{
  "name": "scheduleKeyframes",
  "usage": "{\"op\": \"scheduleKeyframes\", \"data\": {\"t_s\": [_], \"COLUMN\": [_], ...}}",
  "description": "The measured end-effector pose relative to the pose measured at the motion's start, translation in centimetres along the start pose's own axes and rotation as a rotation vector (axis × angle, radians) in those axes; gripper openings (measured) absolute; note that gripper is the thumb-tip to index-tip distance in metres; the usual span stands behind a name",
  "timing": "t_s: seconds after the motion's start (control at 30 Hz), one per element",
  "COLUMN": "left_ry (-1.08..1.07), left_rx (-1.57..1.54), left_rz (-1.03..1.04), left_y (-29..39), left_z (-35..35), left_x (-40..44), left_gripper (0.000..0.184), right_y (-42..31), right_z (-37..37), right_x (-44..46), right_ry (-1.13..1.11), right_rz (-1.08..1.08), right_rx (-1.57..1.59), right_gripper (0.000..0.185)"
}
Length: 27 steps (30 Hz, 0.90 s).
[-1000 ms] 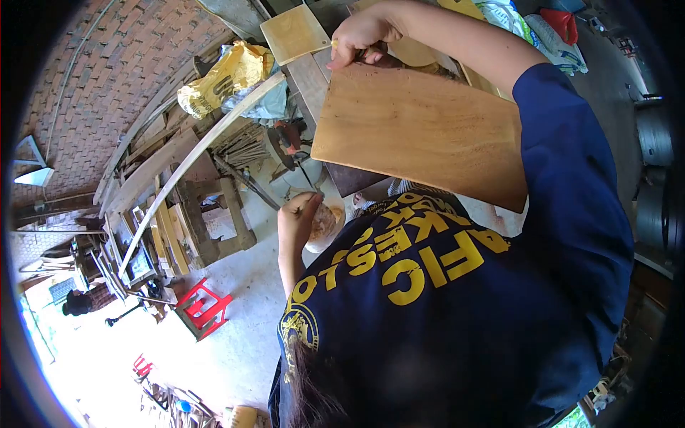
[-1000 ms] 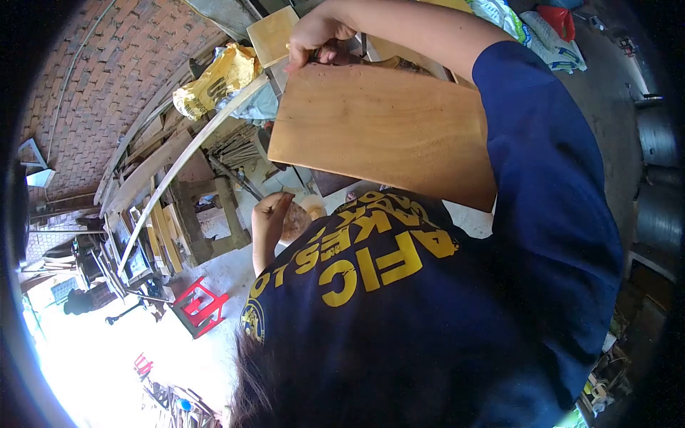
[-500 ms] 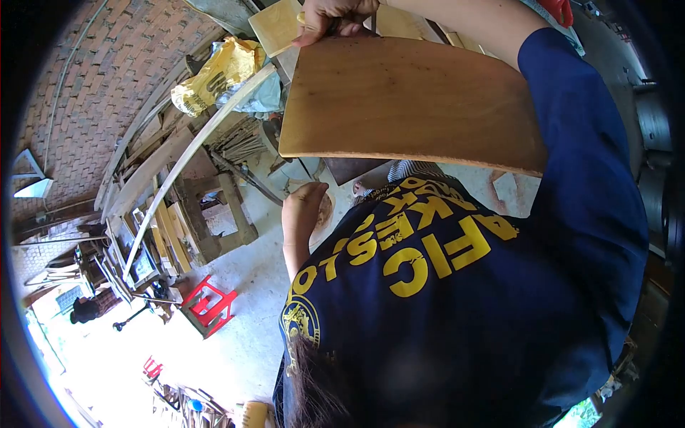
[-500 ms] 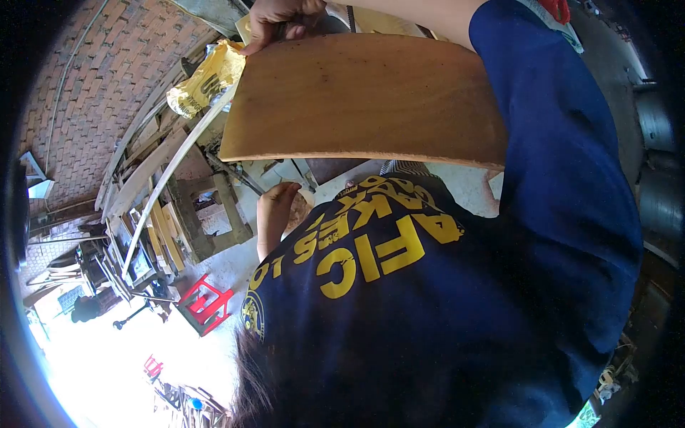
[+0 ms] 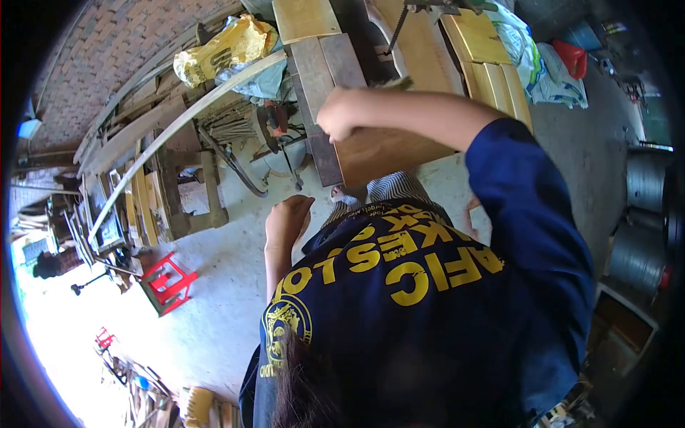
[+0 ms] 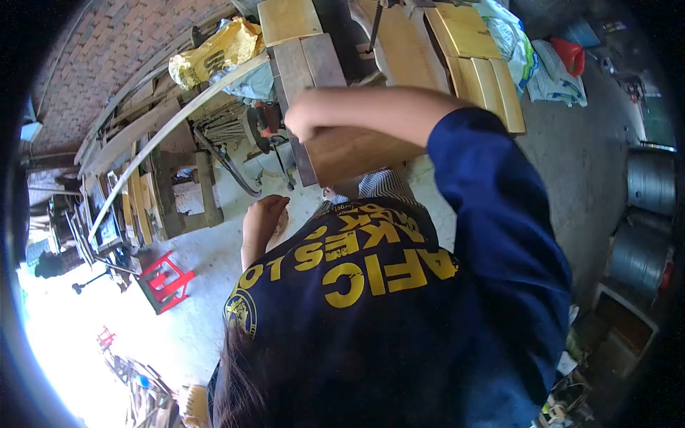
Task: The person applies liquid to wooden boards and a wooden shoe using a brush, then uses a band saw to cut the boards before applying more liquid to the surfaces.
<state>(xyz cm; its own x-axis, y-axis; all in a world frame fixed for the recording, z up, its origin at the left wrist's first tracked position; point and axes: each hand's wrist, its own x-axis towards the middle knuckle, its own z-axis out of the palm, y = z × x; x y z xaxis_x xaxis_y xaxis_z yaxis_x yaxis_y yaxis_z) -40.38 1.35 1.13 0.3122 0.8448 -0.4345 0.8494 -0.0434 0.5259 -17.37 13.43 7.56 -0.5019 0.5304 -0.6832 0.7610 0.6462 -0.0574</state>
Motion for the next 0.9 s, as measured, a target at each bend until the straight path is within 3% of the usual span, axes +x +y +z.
{"op": "scheduleKeyframes", "data": {"t_s": [0.17,0.23,0.4,0.67,0.77,0.83,0.9], "left_ry": [0.003,-0.004,-0.045,-0.069,-0.060,-0.019,-0.019], "left_rx": [0.001,-0.027,-0.070,-0.033,0.006,-0.033,-0.033], "left_rz": [-0.009,-0.127,-0.175,-0.207,-0.183,-0.140,-0.061], "left_y": [-0.7,-1.0,-2.0,-3.4,-2.9,-2.6,-3.1], "left_z": [0.8,1.4,2.4,2.5,1.9,1.8,1.9], "left_x": [-1.0,-1.3,-2.0,-1.3,-1.0,-0.9,-0.9], "left_gripper": [0.028,0.029,0.030,0.030,0.029,0.028,0.028], "right_y": [-2.2,-2.7,-2.4,-2.0,-0.7,0.4,1.6], "right_z": [4.1,4.1,4.1,5.0,6.8,7.3,5.3], "right_x": [8.7,10.0,11.0,12.0,12.7,11.4,3.5], "right_ry": [-0.072,-0.078,-0.024,-0.066,0.063,0.307,0.618], "right_rz": [-0.042,-0.033,-0.010,0.013,0.084,0.221,0.168], "right_rx": [-0.172,-0.196,-0.073,-0.104,-0.071,0.059,0.398], "right_gripper": [0.030,0.031,0.040,0.038,0.032,0.028,0.022]}}
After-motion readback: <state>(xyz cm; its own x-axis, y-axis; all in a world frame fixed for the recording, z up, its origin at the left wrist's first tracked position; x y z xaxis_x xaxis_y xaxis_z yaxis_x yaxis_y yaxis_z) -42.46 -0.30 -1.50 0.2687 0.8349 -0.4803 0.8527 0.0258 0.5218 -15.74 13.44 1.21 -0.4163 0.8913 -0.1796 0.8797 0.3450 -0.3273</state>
